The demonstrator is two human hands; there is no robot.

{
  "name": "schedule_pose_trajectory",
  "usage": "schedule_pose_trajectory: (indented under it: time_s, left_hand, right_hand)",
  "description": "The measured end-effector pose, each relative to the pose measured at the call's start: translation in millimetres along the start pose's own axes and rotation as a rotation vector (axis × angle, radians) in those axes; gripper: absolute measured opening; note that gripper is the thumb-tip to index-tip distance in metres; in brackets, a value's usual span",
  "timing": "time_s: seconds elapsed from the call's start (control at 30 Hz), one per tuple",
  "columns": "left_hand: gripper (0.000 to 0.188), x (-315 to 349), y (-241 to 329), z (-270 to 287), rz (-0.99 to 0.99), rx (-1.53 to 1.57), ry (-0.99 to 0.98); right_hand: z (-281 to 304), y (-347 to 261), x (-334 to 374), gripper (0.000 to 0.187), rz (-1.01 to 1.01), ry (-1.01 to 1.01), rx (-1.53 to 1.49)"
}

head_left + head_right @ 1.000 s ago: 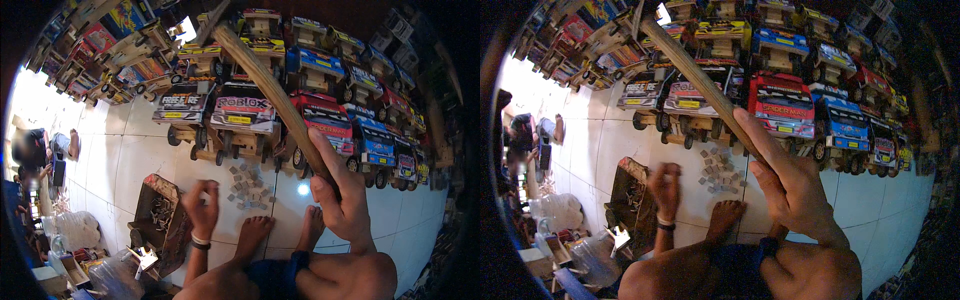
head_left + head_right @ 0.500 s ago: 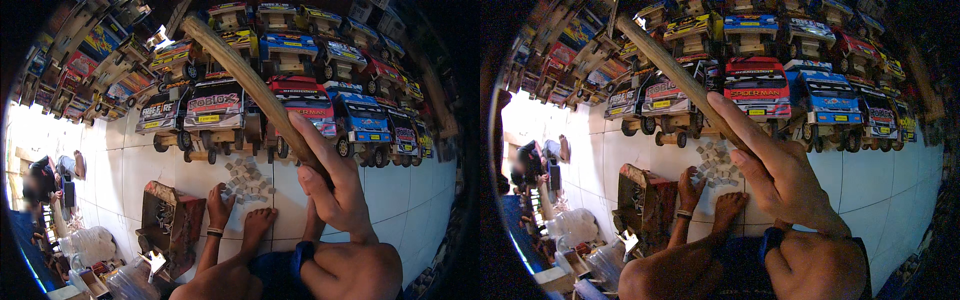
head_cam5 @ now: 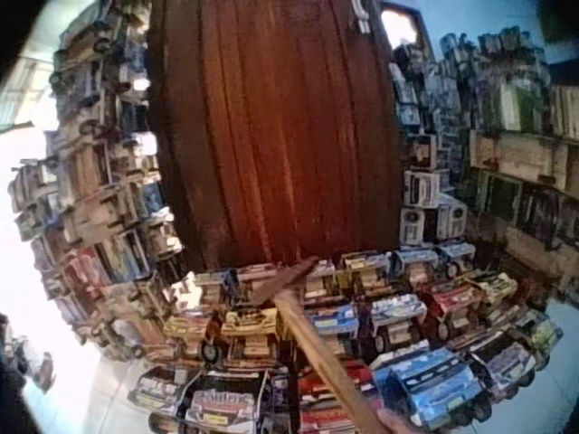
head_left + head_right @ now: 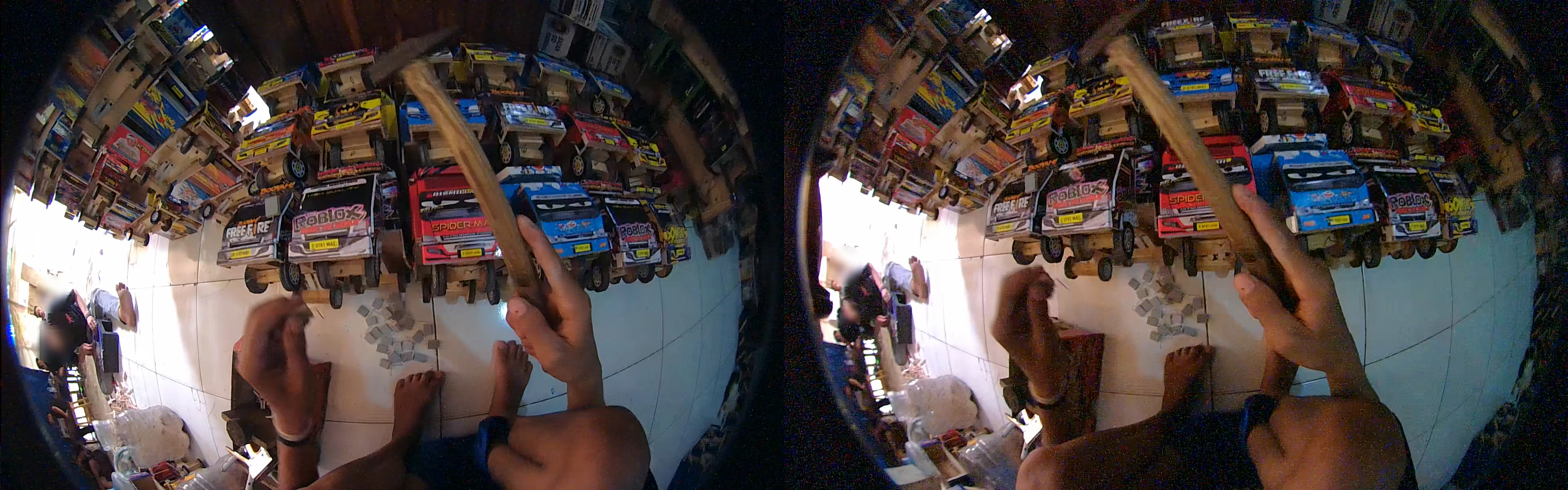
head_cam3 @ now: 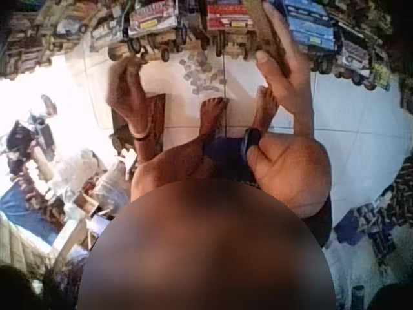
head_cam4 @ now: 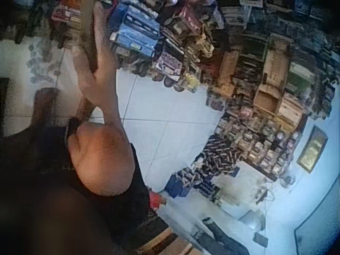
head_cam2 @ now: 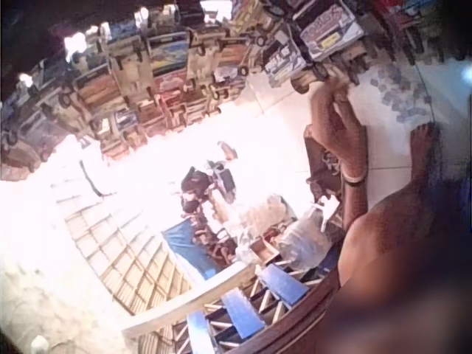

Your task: The person sits on the floor and assembles small wooden toy trucks. They pick up small wooden blocks and use a hammer to tap them into place on the trucks, which are arranged on a rack. The person works on multiple trucks in sequence.

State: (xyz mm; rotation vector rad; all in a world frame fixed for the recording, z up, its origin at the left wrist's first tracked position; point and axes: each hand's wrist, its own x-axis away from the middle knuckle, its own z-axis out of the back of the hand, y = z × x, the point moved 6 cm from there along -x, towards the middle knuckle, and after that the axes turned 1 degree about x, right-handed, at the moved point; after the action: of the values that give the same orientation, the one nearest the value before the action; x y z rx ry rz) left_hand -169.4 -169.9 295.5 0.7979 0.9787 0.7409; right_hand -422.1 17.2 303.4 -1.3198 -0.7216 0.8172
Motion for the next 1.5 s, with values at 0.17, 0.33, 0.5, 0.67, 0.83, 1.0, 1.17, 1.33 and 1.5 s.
schedule_pose_trajectory:
  time_s: [0.17, 0.33, 0.5, 0.67, 0.83, 1.0, 1.17, 1.33, 1.5]
  left_hand:
    - [0.031, -98, 21, -26, -0.044, 0.278, -0.223]
    - [0.018, -149, 9, -72, -0.03, 0.153, -0.55]
    - [0.018, -156, -4, -102, -0.1, 0.064, -0.665]
    - [0.02, -156, -15, -103, -0.043, 0.11, -0.667]
    - [0.02, -159, -17, -105, -0.052, 0.168, -0.7]
    - [0.017, -161, -26, -105, -0.042, 0.166, -0.723]
    - [0.014, -161, -32, -104, -0.117, 0.166, -0.696]
    - [0.014, -163, -41, -107, -0.019, 0.156, -0.734]
    - [0.014, -162, -33, -102, -0.212, 0.065, -0.691]
  right_hand:
    - [10, 4, 0, 0.072, 0.01, 0.049, -0.052]
    - [16, 13, 7, 0.072, -0.067, 0.03, -0.036]
    - [17, 17, 10, 0.071, -0.072, 0.018, -0.012]
    - [20, 12, 14, 0.069, -0.049, -0.063, 0.209]
    - [14, 1, 16, 0.067, 0.083, -0.155, 0.443]
    - [4, 0, 15, 0.067, 0.057, -0.231, 0.576]
    - [-5, -5, 12, 0.065, 0.115, -0.247, 0.608]
    - [-8, -4, 11, 0.066, 0.065, -0.301, 0.68]
    - [-8, -14, 13, 0.076, 0.275, -0.227, 0.73]
